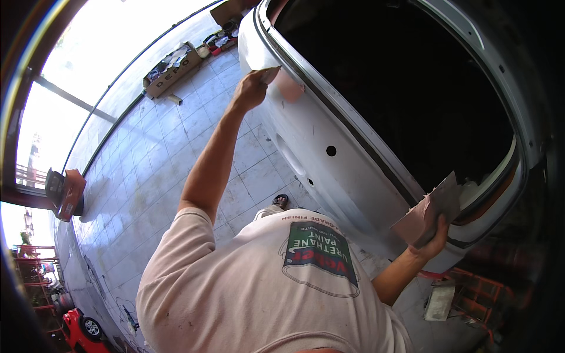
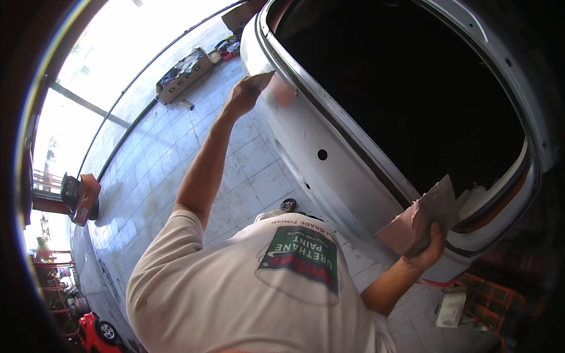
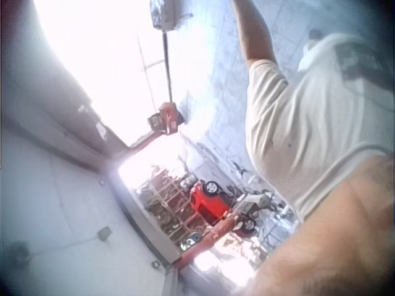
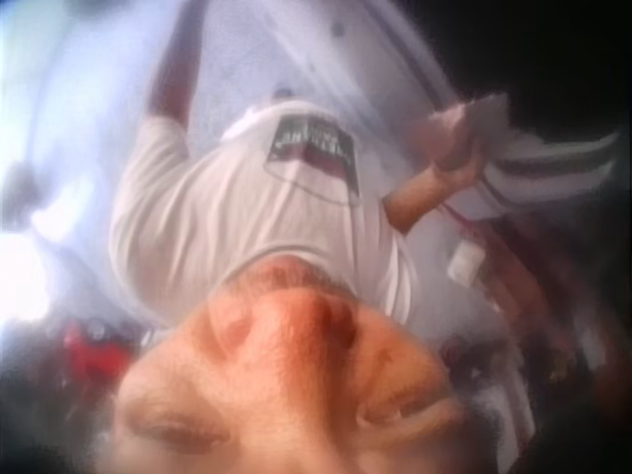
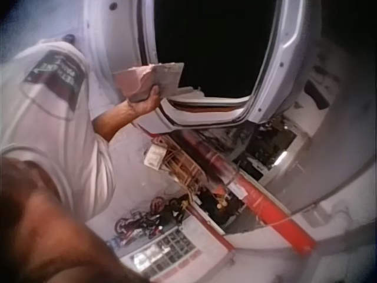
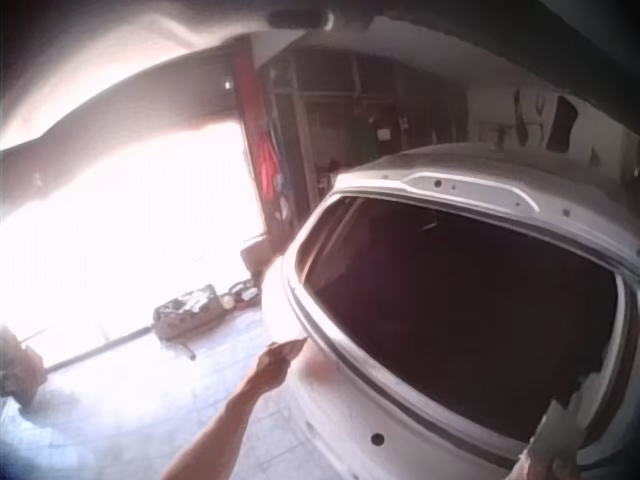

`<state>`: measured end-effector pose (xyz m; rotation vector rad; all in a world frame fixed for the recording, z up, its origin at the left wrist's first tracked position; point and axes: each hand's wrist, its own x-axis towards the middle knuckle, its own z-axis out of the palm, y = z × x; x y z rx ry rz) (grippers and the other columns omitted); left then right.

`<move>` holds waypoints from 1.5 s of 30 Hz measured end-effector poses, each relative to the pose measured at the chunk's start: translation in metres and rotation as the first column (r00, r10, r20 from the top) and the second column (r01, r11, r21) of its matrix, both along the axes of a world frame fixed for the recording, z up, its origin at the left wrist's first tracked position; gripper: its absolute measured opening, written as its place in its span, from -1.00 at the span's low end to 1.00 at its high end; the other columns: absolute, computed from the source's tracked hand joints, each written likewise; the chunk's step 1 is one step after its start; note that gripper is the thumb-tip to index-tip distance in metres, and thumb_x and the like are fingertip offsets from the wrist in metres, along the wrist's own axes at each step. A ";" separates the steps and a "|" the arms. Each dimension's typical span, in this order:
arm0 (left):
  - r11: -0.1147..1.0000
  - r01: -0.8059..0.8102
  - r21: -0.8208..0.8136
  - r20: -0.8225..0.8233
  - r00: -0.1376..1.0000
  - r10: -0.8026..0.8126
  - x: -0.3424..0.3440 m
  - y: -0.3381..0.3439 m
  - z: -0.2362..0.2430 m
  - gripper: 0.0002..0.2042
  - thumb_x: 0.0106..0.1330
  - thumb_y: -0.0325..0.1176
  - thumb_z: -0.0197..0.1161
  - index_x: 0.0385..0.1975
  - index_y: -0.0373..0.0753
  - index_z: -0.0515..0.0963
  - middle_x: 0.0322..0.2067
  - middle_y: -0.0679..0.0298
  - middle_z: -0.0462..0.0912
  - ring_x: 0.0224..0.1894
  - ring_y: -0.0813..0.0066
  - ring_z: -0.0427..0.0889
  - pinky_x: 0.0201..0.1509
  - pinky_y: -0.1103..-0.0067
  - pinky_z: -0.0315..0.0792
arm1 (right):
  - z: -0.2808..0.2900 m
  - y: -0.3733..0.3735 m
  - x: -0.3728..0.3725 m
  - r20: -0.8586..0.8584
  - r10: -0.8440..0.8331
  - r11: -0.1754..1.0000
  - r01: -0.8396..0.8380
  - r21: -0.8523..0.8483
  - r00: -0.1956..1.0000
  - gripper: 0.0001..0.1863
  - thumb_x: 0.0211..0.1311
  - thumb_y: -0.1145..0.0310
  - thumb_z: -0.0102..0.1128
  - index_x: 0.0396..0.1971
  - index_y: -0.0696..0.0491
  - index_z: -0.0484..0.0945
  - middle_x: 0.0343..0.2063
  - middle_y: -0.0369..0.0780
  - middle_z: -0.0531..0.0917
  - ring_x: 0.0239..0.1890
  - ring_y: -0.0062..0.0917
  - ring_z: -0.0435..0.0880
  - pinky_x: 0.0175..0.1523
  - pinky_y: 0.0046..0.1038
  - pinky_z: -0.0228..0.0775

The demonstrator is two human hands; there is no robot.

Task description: The person applies body filler to a car trunk lid using a putty knife and a mixing board. They spread the filler over the surface, smoothing it into place.

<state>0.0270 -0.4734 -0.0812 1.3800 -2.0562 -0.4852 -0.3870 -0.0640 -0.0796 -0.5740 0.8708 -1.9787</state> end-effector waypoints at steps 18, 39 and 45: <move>0.911 0.413 0.009 -0.053 0.909 -0.412 -0.033 0.108 0.039 -0.43 0.38 -0.68 0.07 0.26 0.07 0.72 0.11 0.13 0.75 0.12 0.05 0.77 0.19 0.25 0.70 | 0.058 -0.007 0.044 -0.071 0.050 0.994 -0.043 0.097 0.996 -0.39 0.43 0.24 0.18 0.34 0.33 0.44 0.15 0.02 0.66 0.17 -0.20 0.70 0.23 -0.11 0.59; 0.973 0.230 0.011 0.040 0.972 -0.230 -0.062 0.139 0.058 -0.42 0.41 -0.60 0.07 0.38 0.07 0.61 0.13 0.10 0.70 0.13 0.04 0.75 0.09 0.22 0.72 | 0.072 -0.028 0.074 -0.018 0.105 0.986 -0.102 0.128 0.994 -0.39 0.47 0.28 0.20 0.39 0.31 0.40 0.16 0.02 0.67 0.10 -0.20 0.75 0.13 -0.04 0.68; 0.991 0.086 -0.103 0.039 0.996 -0.082 0.003 -0.005 0.047 -0.48 0.45 -0.57 0.05 0.30 0.08 0.70 0.23 0.06 0.71 0.23 0.01 0.72 0.36 0.21 0.59 | 0.060 -0.044 0.084 -0.009 0.106 0.987 -0.104 0.121 0.994 -0.40 0.47 0.25 0.20 0.35 0.32 0.43 0.13 0.03 0.67 0.06 -0.22 0.75 0.09 -0.07 0.68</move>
